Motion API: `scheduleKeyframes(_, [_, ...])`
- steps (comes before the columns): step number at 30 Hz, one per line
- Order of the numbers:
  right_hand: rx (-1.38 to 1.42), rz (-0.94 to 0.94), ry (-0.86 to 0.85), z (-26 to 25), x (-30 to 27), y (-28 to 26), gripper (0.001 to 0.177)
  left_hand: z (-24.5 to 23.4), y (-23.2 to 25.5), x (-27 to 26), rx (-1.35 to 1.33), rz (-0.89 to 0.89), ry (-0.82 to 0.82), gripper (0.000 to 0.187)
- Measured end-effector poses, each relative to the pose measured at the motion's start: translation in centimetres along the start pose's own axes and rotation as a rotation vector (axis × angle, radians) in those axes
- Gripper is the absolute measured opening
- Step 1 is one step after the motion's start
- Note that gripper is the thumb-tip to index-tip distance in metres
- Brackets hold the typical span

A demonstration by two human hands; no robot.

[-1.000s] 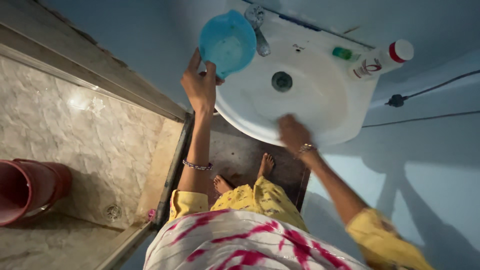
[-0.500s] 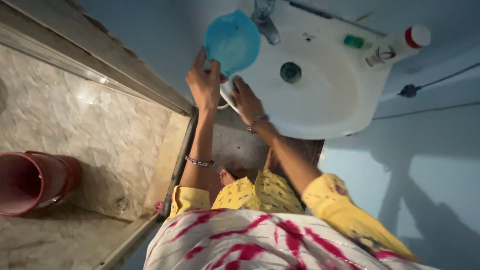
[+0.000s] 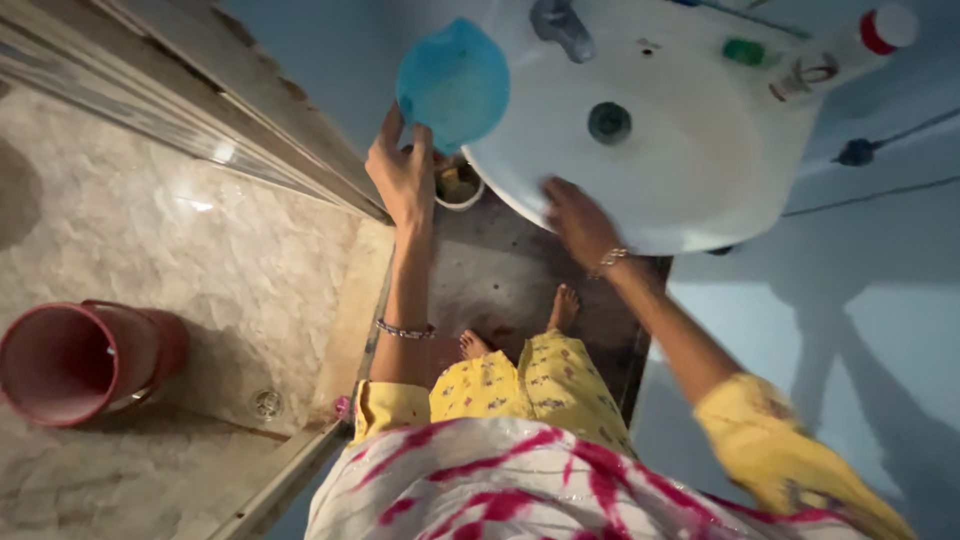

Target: The person cleans a bathroom sink by hand. They use a blue plastic cup to scoop water from the running tap and pour it over the sink basin, then wipe the surface with their hand. The person also moves a bottle of lotion and a toothbrush aside to clean the area underneath.

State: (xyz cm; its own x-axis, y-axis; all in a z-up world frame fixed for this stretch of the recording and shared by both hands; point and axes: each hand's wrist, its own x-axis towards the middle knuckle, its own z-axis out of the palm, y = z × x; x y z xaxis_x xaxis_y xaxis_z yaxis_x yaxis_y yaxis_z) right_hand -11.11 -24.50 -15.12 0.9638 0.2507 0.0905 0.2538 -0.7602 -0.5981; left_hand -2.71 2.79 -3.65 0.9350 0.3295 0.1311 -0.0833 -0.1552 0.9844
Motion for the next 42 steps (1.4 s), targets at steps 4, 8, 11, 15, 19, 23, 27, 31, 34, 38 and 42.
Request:
scheduleKeyframes(4, [-0.083,-0.169,0.218,3.6,10.5,-10.4,0.074,-2.2,-0.6,-0.3,-0.016,-0.078,0.064,0.050])
scheduleKeyframes(8, [-0.643,0.126,-0.196,3.6,17.7,-12.8,0.084,-5.0,-0.4,-0.5,-0.046,-0.041,0.073,0.050])
scheduleKeyframes(11, [-0.360,0.141,0.396,4.2,20.9,-11.1,0.075,-6.4,-0.1,-0.9,-0.032,-0.071,0.087,0.050])
scheduleKeyframes(15, [-0.425,0.062,0.213,5.7,16.1,-10.7,0.072,-7.5,0.0,-1.4,-0.106,-0.156,0.063,0.053])
scheduleKeyframes(19, [-0.370,0.053,0.146,6.5,11.9,-11.3,0.069,-6.9,-0.8,-1.1,-0.140,-0.163,0.093,0.051])
scheduleKeyframes(23, [-0.261,0.049,0.287,4.8,21.5,-6.4,0.068,-6.3,-1.8,-1.1,-0.143,-0.163,0.074,0.053])
scheduleKeyframes(27, [-0.223,0.005,0.412,2.3,27.9,-3.2,0.071,-5.4,-2.0,-1.5,-0.157,-0.200,0.076,0.053])
scheduleKeyframes(31, [-0.242,0.051,0.321,4.4,22.0,-6.5,0.069,-5.6,-1.3,-1.7,-0.091,-0.216,0.091,0.053])
scheduleKeyframes(34, [-0.217,0.052,0.070,5.1,15.5,-9.9,0.075,-6.1,-0.6,-1.5,-0.053,-0.240,0.117,0.052])
scheduleKeyframes(38, [-0.249,0.013,0.134,4.0,17.8,-8.1,0.074,-7.3,-1.1,-1.4,-0.051,-0.247,0.063,0.053])
scheduleKeyframes(42, [-0.386,-0.122,0.376,1.6,28.8,-1.3,0.069,-6.8,-1.6,-1.6,-0.075,-0.224,0.061,0.052])
